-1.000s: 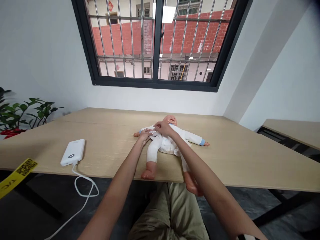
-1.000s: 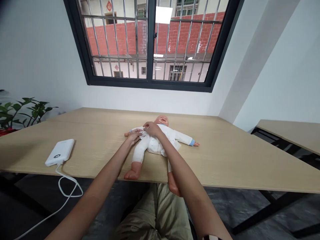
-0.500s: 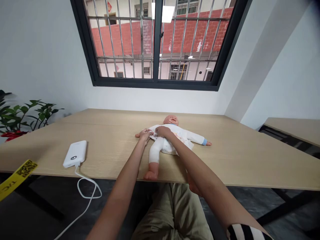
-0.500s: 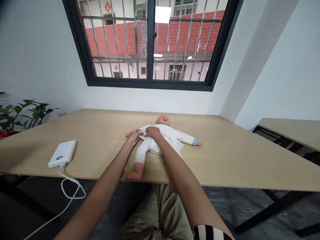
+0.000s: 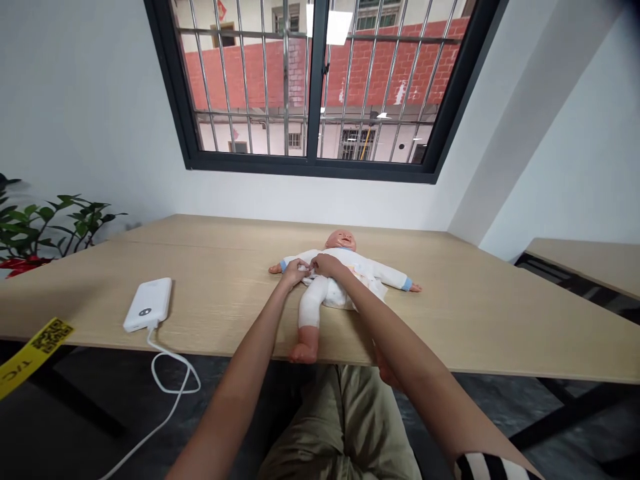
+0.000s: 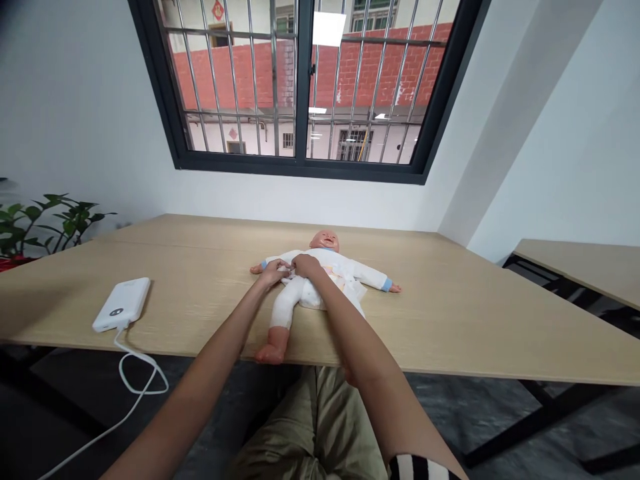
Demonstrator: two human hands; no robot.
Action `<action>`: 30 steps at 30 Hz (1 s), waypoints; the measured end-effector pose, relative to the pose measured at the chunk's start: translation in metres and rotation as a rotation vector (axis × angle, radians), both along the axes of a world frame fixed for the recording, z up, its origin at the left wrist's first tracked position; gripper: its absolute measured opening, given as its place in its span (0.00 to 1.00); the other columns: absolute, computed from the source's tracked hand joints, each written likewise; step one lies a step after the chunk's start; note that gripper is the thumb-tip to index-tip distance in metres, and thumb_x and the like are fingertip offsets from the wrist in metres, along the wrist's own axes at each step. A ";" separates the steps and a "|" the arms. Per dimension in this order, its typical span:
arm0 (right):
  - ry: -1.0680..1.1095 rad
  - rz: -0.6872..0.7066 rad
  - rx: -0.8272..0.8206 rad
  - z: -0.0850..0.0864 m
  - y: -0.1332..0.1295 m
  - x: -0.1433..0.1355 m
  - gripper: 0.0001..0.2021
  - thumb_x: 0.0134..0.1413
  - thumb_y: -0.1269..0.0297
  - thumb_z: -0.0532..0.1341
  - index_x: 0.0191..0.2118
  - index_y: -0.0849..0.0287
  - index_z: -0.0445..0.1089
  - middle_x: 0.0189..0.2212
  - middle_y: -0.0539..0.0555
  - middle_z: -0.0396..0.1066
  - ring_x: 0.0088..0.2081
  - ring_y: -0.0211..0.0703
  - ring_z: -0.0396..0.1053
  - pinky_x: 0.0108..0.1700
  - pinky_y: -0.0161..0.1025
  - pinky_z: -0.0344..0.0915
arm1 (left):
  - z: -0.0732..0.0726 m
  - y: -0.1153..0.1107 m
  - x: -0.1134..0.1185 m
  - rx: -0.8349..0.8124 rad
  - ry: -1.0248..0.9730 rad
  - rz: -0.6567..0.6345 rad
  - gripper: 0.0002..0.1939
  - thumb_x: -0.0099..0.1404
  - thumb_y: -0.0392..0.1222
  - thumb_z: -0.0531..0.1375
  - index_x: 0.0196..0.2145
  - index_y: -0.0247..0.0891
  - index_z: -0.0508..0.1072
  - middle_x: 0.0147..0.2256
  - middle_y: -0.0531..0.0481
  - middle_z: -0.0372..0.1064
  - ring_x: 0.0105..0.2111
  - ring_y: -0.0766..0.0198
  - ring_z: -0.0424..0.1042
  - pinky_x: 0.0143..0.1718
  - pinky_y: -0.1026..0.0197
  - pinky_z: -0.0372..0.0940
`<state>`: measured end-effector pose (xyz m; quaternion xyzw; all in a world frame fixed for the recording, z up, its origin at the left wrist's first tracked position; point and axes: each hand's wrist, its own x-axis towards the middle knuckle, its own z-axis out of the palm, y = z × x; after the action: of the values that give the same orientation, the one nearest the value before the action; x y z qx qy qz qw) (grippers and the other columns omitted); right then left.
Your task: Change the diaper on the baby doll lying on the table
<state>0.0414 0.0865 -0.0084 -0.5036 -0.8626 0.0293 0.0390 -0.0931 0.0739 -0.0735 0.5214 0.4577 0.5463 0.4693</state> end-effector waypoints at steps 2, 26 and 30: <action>-0.024 -0.011 -0.013 0.000 0.000 -0.004 0.08 0.51 0.72 0.59 0.34 0.62 0.77 0.31 0.54 0.76 0.30 0.37 0.69 0.34 0.31 0.61 | -0.002 0.002 -0.002 0.006 0.034 0.012 0.14 0.40 0.23 0.63 0.27 0.34 0.71 0.22 0.57 0.67 0.21 0.71 0.63 0.25 0.68 0.56; 0.394 0.117 0.227 0.016 -0.023 0.037 0.07 0.62 0.70 0.51 0.41 0.61 0.66 0.41 0.56 0.70 0.41 0.40 0.67 0.39 0.33 0.58 | 0.019 -0.012 0.004 0.160 0.036 -0.174 0.16 0.57 0.51 0.63 0.27 0.33 0.76 0.24 0.50 0.70 0.24 0.67 0.66 0.26 0.66 0.59; 0.519 0.145 0.274 0.021 -0.026 0.047 0.07 0.62 0.70 0.52 0.40 0.62 0.66 0.39 0.56 0.70 0.39 0.40 0.66 0.42 0.34 0.59 | 0.030 -0.019 0.010 0.250 0.013 -0.259 0.13 0.57 0.49 0.63 0.31 0.34 0.77 0.29 0.49 0.73 0.28 0.65 0.68 0.30 0.66 0.60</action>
<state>0.0884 0.0606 0.0122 -0.4065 -0.8534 0.0431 0.3233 -0.0828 0.0552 -0.0436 0.6338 0.3182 0.5304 0.4644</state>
